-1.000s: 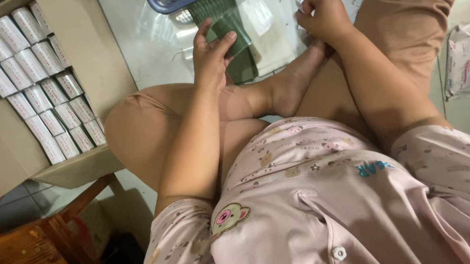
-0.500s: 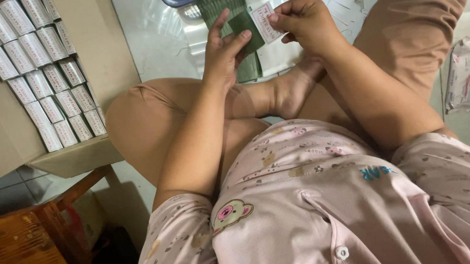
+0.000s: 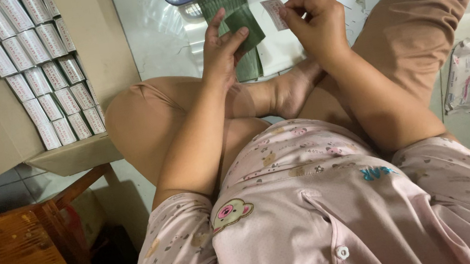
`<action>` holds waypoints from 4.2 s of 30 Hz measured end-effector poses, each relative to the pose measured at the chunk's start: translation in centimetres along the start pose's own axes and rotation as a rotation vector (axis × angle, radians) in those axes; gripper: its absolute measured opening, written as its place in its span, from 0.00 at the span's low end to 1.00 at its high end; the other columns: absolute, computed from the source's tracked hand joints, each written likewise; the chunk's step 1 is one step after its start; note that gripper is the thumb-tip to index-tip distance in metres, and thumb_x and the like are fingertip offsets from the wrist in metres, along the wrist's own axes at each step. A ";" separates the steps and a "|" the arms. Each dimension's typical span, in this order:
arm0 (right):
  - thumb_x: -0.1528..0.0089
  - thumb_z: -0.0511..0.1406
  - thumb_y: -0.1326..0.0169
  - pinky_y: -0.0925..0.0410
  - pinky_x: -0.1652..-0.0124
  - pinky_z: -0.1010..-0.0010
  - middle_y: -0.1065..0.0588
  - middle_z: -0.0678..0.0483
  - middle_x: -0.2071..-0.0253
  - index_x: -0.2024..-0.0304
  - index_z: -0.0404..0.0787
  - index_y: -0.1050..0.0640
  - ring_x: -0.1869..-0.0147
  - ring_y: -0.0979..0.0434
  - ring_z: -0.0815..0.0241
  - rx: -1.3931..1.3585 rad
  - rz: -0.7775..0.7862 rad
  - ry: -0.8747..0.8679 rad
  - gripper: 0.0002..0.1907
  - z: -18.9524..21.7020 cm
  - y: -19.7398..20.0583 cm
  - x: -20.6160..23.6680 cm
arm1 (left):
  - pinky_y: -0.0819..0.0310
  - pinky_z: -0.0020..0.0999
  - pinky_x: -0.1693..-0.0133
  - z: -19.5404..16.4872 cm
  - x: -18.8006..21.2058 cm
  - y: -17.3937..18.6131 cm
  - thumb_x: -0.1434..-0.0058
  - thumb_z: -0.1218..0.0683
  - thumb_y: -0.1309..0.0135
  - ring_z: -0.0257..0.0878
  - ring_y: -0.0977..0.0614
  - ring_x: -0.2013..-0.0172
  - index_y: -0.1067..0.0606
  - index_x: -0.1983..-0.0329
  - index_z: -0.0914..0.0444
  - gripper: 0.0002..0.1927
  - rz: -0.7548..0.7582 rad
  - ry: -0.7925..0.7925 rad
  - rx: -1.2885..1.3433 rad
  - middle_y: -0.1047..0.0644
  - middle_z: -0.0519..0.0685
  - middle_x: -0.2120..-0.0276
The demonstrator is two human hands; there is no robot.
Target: The person sits on the floor and wraps strips of green leaf around small white boxes, folding and pressing the leaf to cover each box, then places finished boxes into a carton alongside other completed boxes.
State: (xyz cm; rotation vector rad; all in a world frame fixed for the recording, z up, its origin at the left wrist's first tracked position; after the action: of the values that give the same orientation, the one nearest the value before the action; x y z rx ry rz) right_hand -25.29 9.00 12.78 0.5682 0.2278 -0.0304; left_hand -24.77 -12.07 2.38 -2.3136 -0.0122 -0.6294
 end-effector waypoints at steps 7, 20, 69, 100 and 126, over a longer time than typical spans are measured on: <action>0.35 0.28 0.33 0.27 0.59 0.67 0.20 0.50 0.64 0.60 0.36 0.18 0.59 0.20 0.56 0.204 -0.037 0.341 0.04 2.5 0.2 0.6 | 0.20 0.37 0.54 0.2 -0.2 0.2 0.38 0.64 0.40 0.41 0.17 0.55 0.47 0.25 0.58 0.43 0.050 -0.030 -0.017 0.18 0.56 0.54; 0.37 0.31 0.34 0.28 0.64 0.80 0.19 0.54 0.66 0.59 0.29 0.20 0.65 0.22 0.71 -0.446 0.155 -0.410 0.10 -2.6 -2.1 0.3 | 0.20 0.40 0.47 0.1 0.6 -0.8 0.39 0.63 0.36 0.41 0.17 0.52 0.49 0.23 0.56 0.46 0.171 0.000 -0.025 0.18 0.56 0.54; 0.34 0.30 0.38 0.29 0.62 0.81 0.20 0.56 0.63 0.54 0.31 0.20 0.62 0.23 0.73 -0.411 0.154 -0.404 0.08 -0.3 -3.0 1.0 | 0.19 0.39 0.50 -1.0 1.3 -1.0 0.40 0.62 0.36 0.41 0.16 0.53 0.51 0.22 0.57 0.49 0.169 0.009 -0.075 0.17 0.56 0.56; 0.21 0.52 0.67 0.36 0.31 0.60 0.35 0.46 0.30 0.19 0.48 0.46 0.32 0.32 0.51 -0.383 -0.037 -0.216 0.32 -5.1 -7.2 4.5 | 0.19 0.30 0.63 3.6 1.3 0.0 0.34 0.59 0.40 0.34 0.19 0.61 0.28 0.50 0.61 0.12 0.111 -0.017 -0.256 0.22 0.47 0.60; 0.33 0.32 0.40 0.30 0.62 0.80 0.25 0.60 0.54 0.48 0.42 0.25 0.57 0.27 0.71 -0.712 0.325 -0.613 0.12 -3.1 -5.2 4.6 | 0.23 0.23 0.63 0.7 2.5 -0.7 0.36 0.57 0.39 0.29 0.19 0.65 0.19 0.56 0.66 0.09 0.068 -0.138 -0.577 0.18 0.43 0.65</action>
State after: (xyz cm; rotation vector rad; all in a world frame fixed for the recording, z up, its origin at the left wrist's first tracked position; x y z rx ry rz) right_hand -21.96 6.42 6.48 -0.1353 -0.4455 0.1846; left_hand -22.34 -11.56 3.50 -2.8951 0.2072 -0.4779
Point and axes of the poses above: each hand's wrist, its own x-axis away from the middle knuckle, its own y-axis out of the back of the hand, z = x × y, the point moved 2 cm from there along -x, towards the middle knuckle
